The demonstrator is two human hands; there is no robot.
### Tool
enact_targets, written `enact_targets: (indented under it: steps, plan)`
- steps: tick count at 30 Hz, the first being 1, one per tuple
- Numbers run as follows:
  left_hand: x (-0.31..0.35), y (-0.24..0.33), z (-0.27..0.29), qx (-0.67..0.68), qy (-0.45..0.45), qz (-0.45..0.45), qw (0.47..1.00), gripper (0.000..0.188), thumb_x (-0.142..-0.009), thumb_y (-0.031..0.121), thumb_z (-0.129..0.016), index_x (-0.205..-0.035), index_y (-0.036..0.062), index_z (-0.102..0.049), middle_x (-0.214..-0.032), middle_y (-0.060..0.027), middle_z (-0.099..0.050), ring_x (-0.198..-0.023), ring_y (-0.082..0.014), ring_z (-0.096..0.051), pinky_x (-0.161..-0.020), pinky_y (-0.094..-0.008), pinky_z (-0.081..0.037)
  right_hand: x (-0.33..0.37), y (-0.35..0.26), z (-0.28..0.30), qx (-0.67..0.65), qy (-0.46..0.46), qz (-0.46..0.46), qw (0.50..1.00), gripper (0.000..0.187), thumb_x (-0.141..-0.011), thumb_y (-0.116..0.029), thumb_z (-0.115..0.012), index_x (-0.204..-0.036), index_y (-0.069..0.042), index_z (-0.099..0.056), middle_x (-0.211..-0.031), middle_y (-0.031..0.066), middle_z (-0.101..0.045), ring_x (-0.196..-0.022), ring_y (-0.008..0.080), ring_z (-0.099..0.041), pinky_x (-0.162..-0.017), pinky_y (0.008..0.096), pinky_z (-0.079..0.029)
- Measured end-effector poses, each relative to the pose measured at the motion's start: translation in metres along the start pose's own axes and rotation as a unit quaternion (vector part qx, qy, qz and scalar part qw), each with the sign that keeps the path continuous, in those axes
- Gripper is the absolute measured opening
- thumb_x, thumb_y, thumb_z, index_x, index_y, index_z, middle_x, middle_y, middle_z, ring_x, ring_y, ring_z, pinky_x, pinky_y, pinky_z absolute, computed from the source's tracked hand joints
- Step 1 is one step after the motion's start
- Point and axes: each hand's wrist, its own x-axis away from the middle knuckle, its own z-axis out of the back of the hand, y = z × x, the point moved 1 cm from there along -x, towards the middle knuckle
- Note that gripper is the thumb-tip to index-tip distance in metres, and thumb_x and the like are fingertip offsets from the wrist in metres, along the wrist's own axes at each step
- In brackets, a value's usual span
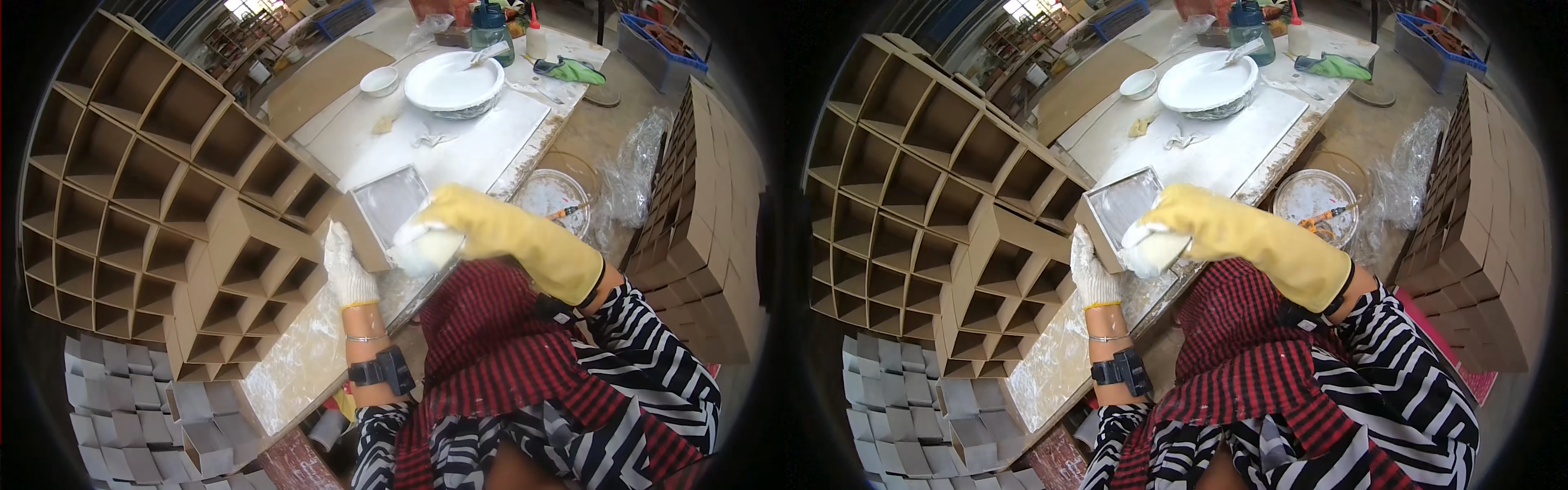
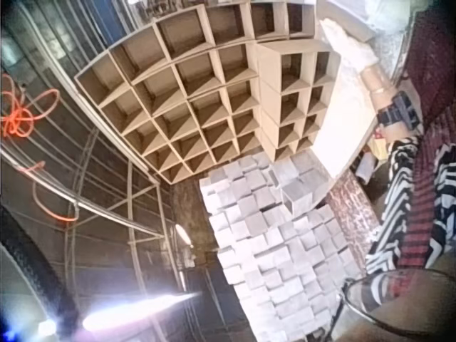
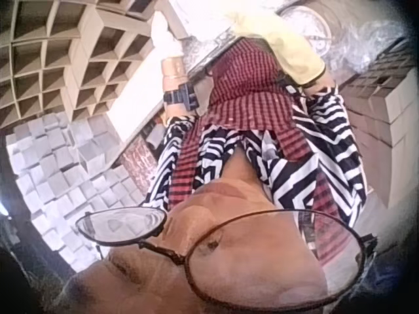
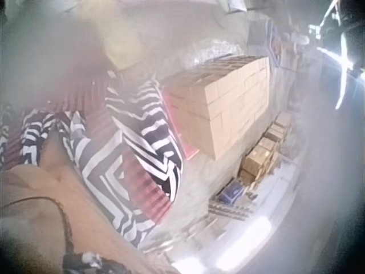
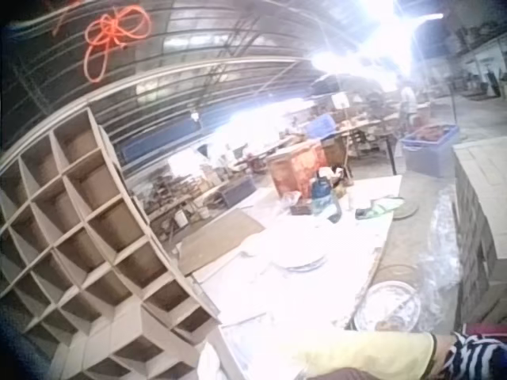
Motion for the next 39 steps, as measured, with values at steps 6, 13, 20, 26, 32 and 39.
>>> enact_targets:
  steps: [6, 13, 20, 26, 32, 39]
  plan:
    - [-0.001, 0.007, 0.004, 0.122, 0.001, 0.084, 0.989, 0.038, -0.094, 0.021, -0.056, -0.123, -0.003, -0.052, -0.118, -0.0085, -0.058, -0.105, -0.0175, -0.055, -0.092, -0.0305, -0.045, 0.027, 0.01, 0.012, -0.46, 0.315, -0.152, 0.816, 0.059, -0.065, -0.001, -0.07, -0.122, -0.003, -0.053, -0.107, 0.006, -0.063, -0.101, 0.0162, -0.06, -0.093, 0.0301, -0.046]
    - [-0.003, 0.057, -0.06, -0.194, -0.084, -0.142, 0.967, 0.042, -0.091, 0.021, -0.06, -0.125, -0.0017, -0.053, -0.112, -0.0088, -0.062, -0.094, -0.0174, -0.06, -0.084, -0.0309, -0.05, 0.072, 0.028, 0.012, -0.47, 0.453, -0.237, 0.719, 0.054, -0.086, -0.024, -0.065, -0.129, 0.0, -0.044, -0.117, 0.0091, -0.056, -0.104, 0.0169, -0.057, -0.088, 0.0309, -0.048]
    - [0.032, 0.041, -0.108, -0.767, -0.33, -0.329, 0.441, 0.051, -0.087, 0.035, -0.056, -0.129, 0.0082, -0.046, -0.07, -0.0096, -0.059, -0.062, -0.029, -0.061, -0.057, -0.042, -0.048, 0.057, 0.027, 0.024, -0.396, 0.418, -0.262, 0.775, 0.055, -0.085, -0.024, -0.066, -0.129, 0.001, -0.044, -0.115, 0.0098, -0.058, -0.102, 0.0174, -0.058, -0.088, 0.0305, -0.047]
    - [0.047, 0.04, -0.105, -0.752, -0.312, -0.342, 0.469, 0.053, -0.083, 0.039, -0.059, -0.127, 0.0108, -0.049, -0.088, -0.0098, -0.058, -0.085, -0.0275, -0.059, -0.074, -0.0435, -0.046, 0.004, 0.019, 0.069, -0.029, 0.268, -0.342, 0.9, 0.06, -0.079, -0.02, -0.066, -0.131, -0.001, -0.042, -0.116, 0.0153, -0.059, -0.105, 0.0213, -0.058, -0.09, 0.032, -0.046]
    - [0.057, 0.042, -0.079, -0.76, -0.161, -0.343, 0.528, 0.076, -0.074, 0.049, -0.066, -0.133, 0.0068, -0.044, -0.127, -0.0183, -0.048, -0.12, -0.0351, -0.043, -0.099, -0.0482, -0.033, -0.053, 0.045, 0.045, 0.173, -0.066, -0.42, 0.888, 0.054, -0.083, -0.03, -0.061, -0.127, -0.003, -0.044, -0.118, 0.0242, -0.055, -0.113, 0.0355, -0.053, -0.096, 0.0404, -0.041]
    - [0.05, 0.029, -0.064, -0.715, -0.163, -0.278, 0.62, 0.074, -0.076, 0.041, -0.068, -0.135, 0.0047, -0.042, -0.134, -0.0228, -0.043, -0.124, -0.0383, -0.041, -0.101, -0.0491, -0.033, -0.028, 0.017, 0.048, 0.164, 0.1, -0.296, 0.936, 0.046, -0.076, -0.02, -0.065, -0.117, -0.003, -0.051, -0.11, 0.0219, -0.058, -0.104, 0.0385, -0.056, -0.089, 0.0449, -0.045]
